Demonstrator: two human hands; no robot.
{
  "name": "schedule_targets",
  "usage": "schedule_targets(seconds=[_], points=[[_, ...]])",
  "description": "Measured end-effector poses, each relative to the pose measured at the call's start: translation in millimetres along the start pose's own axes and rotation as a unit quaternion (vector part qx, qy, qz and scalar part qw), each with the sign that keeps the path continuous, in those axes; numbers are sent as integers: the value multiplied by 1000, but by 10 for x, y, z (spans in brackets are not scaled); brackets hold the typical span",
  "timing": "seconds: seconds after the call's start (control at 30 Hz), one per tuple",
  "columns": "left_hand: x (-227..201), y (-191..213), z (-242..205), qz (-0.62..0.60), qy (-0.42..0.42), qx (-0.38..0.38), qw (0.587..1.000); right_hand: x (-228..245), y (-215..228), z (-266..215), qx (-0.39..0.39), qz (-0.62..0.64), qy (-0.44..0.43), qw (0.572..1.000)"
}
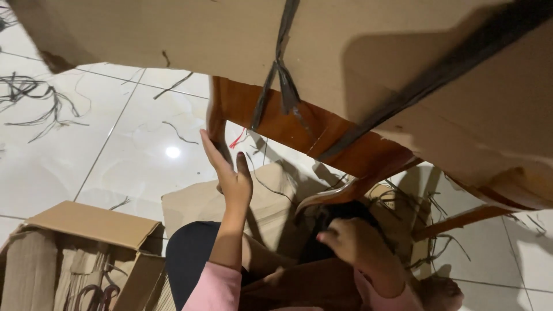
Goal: Wrapping cardboard around the legs of a wooden chair and securing it with thin ties for protection.
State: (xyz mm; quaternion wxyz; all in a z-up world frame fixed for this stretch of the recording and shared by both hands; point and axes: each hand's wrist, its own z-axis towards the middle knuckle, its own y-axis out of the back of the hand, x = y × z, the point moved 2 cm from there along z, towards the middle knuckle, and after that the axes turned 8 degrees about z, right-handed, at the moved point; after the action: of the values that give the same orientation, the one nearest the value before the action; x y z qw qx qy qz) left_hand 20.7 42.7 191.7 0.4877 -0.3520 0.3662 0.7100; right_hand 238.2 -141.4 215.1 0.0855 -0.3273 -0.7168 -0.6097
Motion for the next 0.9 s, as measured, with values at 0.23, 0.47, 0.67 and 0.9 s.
schedule_targets(seconds=[0.23,0.47,0.67,0.9], points=[[177,972,-607,113,14,68,991,854,-82,-74,217,57,226,948],[1083,2233,-2394,207,226,-67,950,1448,-814,-7,369,247,278,852],[2457,2259,-3312,227,184,-23,956,1963,-1593,-111,409,302,370,778],[2170,2278,-3130,451,206,86,864,2421,-2330,125,381,286,389,789]])
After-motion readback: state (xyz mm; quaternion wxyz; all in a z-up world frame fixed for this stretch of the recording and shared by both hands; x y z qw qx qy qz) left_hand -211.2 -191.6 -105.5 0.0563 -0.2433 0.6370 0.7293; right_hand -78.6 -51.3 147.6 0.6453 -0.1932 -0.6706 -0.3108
